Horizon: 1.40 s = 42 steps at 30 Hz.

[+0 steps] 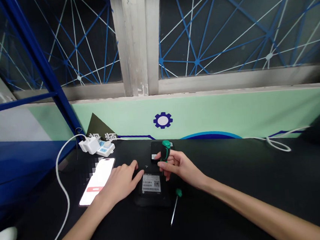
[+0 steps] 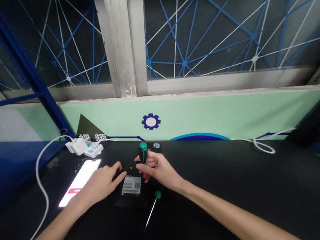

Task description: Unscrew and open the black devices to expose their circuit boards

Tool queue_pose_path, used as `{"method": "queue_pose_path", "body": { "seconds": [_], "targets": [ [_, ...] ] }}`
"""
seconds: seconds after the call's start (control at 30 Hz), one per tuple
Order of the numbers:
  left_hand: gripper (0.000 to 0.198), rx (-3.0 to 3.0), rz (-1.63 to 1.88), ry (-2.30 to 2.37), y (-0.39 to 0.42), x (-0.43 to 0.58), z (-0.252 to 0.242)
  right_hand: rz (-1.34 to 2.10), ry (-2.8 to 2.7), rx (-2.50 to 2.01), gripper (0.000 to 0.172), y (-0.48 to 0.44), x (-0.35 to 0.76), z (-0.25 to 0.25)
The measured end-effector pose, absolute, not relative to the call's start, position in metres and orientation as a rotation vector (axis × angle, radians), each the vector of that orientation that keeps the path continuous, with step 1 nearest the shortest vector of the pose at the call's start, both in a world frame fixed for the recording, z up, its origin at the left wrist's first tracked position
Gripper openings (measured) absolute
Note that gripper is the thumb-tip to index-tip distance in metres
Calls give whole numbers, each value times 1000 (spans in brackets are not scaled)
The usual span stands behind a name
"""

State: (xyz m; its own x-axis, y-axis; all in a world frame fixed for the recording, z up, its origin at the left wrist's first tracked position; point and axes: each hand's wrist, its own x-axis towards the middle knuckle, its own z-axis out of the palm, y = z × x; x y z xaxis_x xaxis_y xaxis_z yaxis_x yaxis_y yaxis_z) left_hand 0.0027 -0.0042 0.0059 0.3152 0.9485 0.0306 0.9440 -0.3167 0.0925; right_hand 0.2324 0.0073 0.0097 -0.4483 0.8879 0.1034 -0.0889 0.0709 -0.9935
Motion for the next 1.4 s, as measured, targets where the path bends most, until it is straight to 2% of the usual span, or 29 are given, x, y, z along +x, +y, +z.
{"method": "queue_pose_path", "body": {
  "seconds": [0.1,0.53,0.77,0.93,1.4],
  "targets": [
    [41,2519,76,1851,-3,1,6,1521,-1506,-822,45,8,233,9],
    [46,2560,35,1729,-3,0,8,1533,-1525,-810,28,6,236,13],
    [47,2515,65,1703,-4,-1,9,1524,-1541,-800,28,3,237,16],
    [48,2487,106,1690,-3,-3,8,1493,-1548,-762,35,4,237,12],
    [46,2501,79,1687,-2,-3,7,1521,-1544,-785,28,4,237,15]
  ]
}}
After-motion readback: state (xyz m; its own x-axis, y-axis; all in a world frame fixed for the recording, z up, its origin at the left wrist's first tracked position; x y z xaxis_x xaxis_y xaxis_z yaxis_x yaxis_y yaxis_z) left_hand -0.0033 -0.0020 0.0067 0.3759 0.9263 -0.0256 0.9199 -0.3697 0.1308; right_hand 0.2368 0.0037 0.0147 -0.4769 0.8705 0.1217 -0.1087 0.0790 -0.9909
